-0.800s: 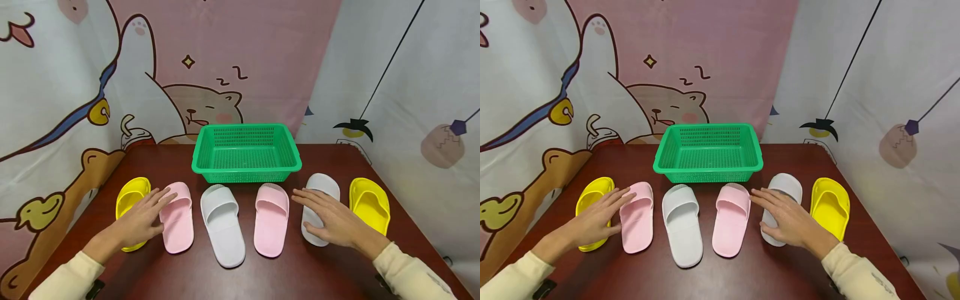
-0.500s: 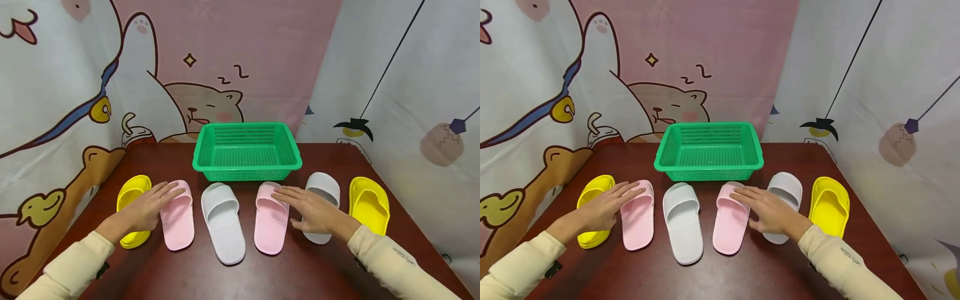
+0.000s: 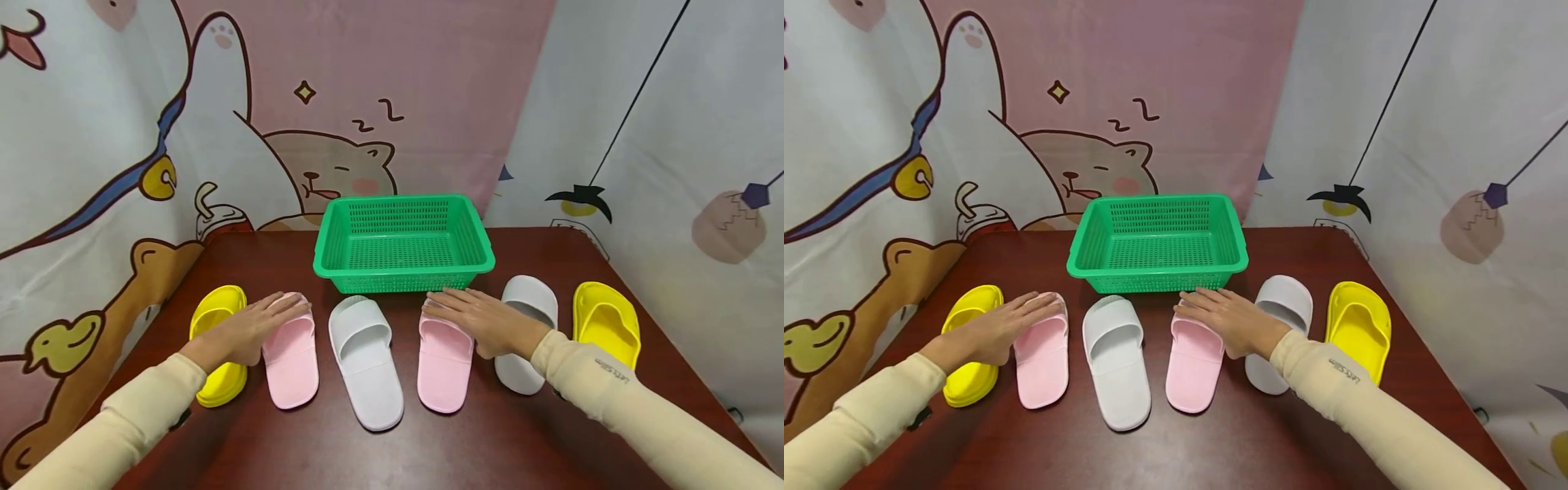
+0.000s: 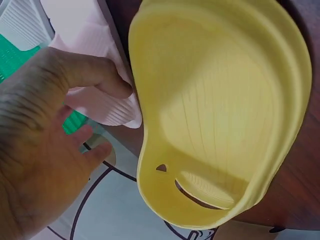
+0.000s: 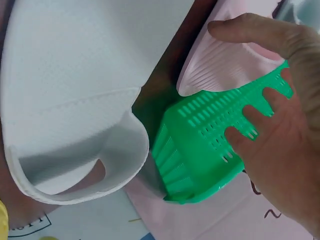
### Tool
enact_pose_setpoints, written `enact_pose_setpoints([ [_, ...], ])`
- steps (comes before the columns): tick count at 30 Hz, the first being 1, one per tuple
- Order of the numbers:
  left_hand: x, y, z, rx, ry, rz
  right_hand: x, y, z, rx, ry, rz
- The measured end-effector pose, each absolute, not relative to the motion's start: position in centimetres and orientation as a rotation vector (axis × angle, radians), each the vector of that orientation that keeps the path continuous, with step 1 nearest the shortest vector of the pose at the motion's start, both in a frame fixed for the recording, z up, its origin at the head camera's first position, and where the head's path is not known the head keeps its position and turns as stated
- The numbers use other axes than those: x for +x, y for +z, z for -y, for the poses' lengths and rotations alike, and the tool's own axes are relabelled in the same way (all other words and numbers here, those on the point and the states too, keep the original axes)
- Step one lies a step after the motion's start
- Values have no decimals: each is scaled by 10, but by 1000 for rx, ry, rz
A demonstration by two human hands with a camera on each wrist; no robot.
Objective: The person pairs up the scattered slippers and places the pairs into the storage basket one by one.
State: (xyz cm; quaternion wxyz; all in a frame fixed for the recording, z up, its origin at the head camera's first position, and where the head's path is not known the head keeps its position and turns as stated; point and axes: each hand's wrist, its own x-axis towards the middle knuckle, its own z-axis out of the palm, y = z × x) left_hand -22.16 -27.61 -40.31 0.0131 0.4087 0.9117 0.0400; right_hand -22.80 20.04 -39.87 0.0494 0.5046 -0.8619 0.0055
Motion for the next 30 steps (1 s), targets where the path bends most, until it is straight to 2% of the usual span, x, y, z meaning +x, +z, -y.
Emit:
enact_pose_setpoints([
  [8,-229,-409,271,1166,60,-2804,-240,-405,-192,1525,-235,2671],
  [13,-237,-417,271,1284,-43,-2853,-246,-408,-190,1529,-288,2614],
  [18,-244,-420,271,1418,-126,-2893,-250,-408,-193,1543,-242,2582],
  [30,-241,-406,272,1485,-155,-2908,-245,-402,-209,1552,9,2552],
])
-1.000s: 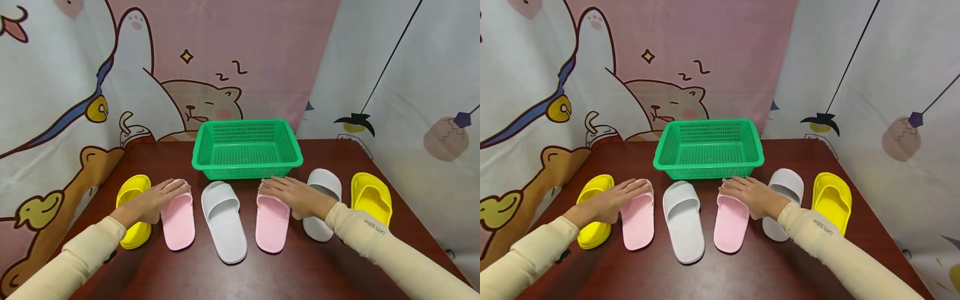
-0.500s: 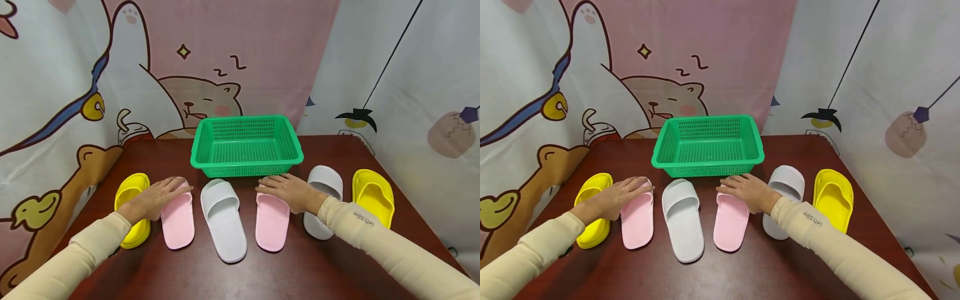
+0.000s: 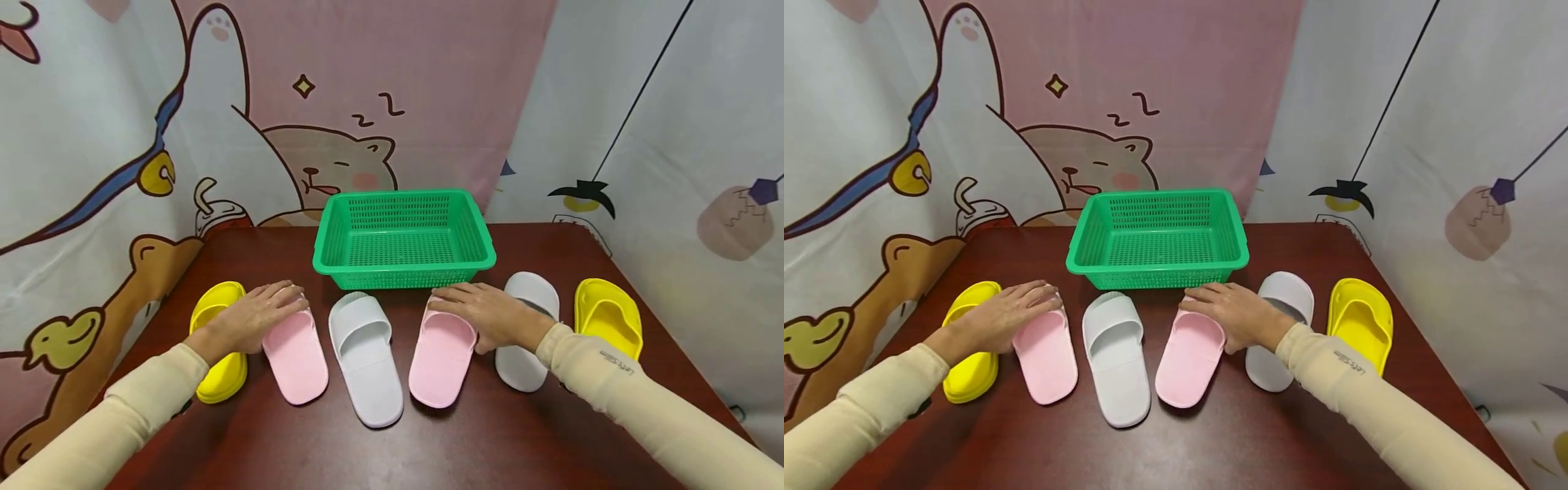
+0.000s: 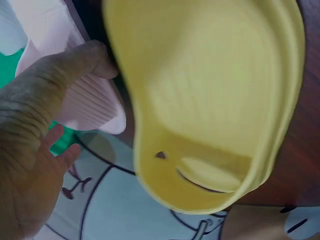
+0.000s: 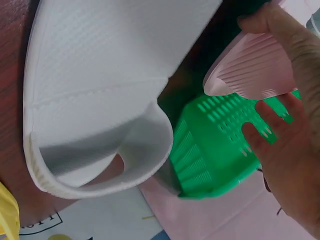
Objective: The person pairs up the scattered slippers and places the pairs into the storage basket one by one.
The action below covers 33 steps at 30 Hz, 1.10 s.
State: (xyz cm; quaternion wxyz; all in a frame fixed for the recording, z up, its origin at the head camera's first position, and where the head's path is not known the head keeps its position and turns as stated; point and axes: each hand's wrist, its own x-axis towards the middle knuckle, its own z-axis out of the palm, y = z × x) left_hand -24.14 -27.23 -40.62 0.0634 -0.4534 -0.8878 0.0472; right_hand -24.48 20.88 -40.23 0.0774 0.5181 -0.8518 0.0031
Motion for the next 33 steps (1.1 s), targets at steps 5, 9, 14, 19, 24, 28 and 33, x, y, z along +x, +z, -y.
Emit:
enact_pose_setpoints([
  [5,-236,-392,264,-1381,114,2678,-238,-391,-216,1478,121,2599],
  [9,-234,-383,259,-1377,102,2715,-232,-385,-219,1439,145,2621],
  [14,-227,-376,254,-1331,100,2765,-224,-380,-221,1413,175,2629],
  [19,-214,-370,248,-1229,2,2891,-215,-375,-221,1384,231,2635],
  [24,-205,-367,241,-1202,-105,2908,-205,-371,-222,1328,296,2683],
  [28,-199,-367,236,-1231,-105,2873,-200,-369,-220,1293,316,2646],
  [33,-192,-367,231,-1238,-120,2825,-197,-365,-213,1307,315,2534],
])
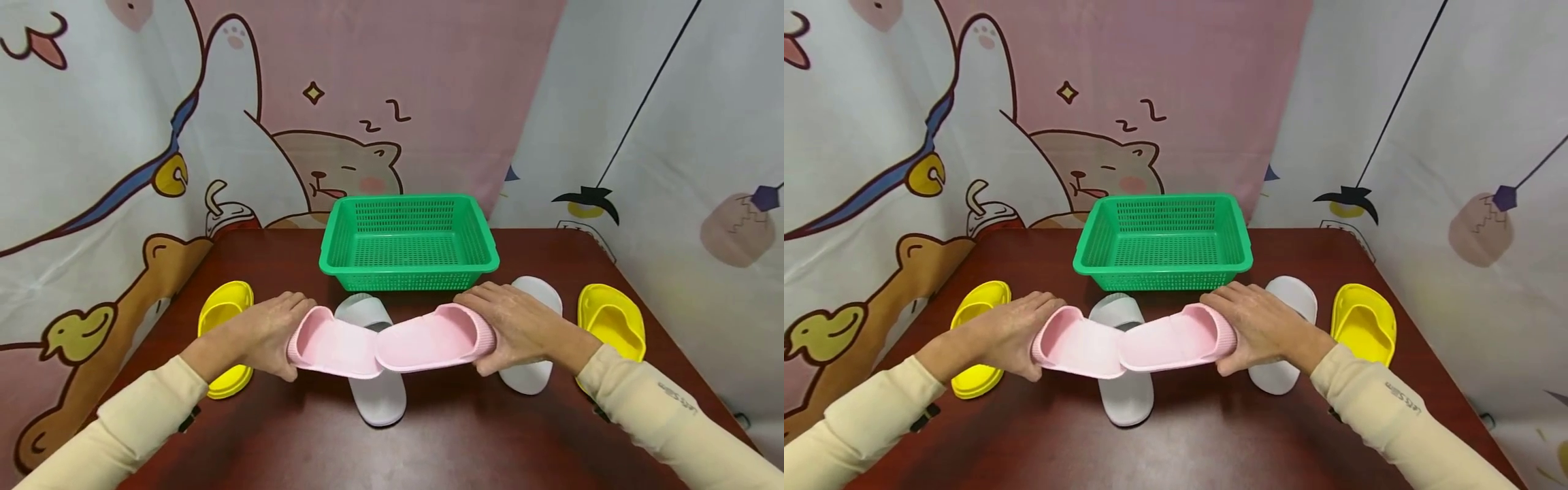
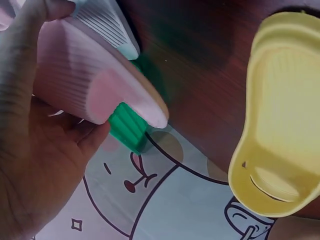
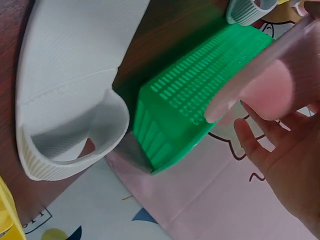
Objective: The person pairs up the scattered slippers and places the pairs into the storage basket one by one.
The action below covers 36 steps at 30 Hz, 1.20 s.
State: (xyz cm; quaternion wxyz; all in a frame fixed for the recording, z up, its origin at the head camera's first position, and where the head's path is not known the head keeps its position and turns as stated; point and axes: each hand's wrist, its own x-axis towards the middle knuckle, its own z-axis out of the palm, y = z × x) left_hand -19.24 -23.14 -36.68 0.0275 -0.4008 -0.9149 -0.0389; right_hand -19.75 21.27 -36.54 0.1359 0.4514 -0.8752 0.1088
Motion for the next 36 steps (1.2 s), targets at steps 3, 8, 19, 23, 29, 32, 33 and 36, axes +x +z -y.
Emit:
enact_pose_setpoints([
  [3,-191,-367,227,-1227,-145,2801,-196,-362,-208,1319,309,2503],
  [8,-190,-370,217,-1209,-131,2743,-195,-359,-203,1299,272,2497],
  [19,-189,-375,197,-1220,-217,2717,-196,-355,-191,1274,240,2449],
  [23,-190,-376,192,-1208,-207,2715,-196,-355,-185,1286,224,2414],
  [29,-190,-379,184,-1212,-212,2658,-198,-356,-177,1297,202,2389],
  [32,-190,-380,181,-1223,-244,2652,-199,-357,-175,1302,206,2378],
  [33,-190,-380,180,-1225,-253,2651,-200,-357,-175,1301,210,2375],
  [36,-190,-381,177,-1220,-263,2647,-200,-358,-173,1297,215,2373],
])
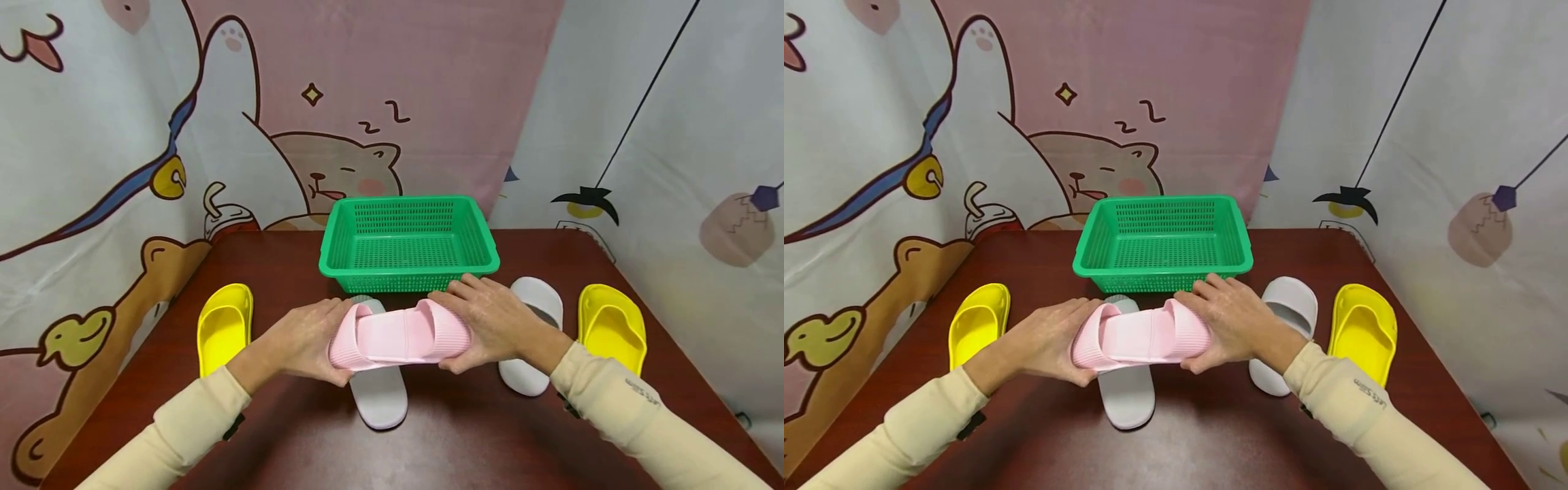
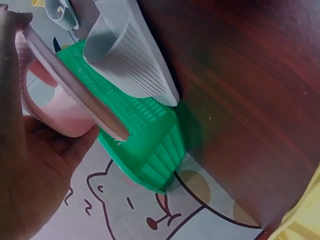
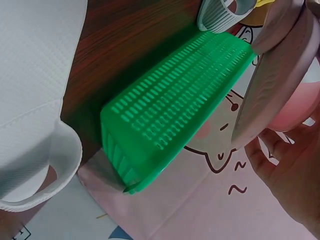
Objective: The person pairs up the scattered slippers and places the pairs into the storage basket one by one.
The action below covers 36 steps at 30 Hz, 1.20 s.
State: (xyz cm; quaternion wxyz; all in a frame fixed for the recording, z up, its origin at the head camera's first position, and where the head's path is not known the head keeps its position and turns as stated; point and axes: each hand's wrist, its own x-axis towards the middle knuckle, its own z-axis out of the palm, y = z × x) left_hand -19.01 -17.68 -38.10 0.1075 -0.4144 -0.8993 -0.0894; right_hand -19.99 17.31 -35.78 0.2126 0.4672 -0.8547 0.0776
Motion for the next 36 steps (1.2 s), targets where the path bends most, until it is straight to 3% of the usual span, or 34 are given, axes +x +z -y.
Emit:
enact_pose_setpoints([
  [36,-188,-395,144,-1301,-220,2446,-191,-365,-155,1276,194,2507],
])
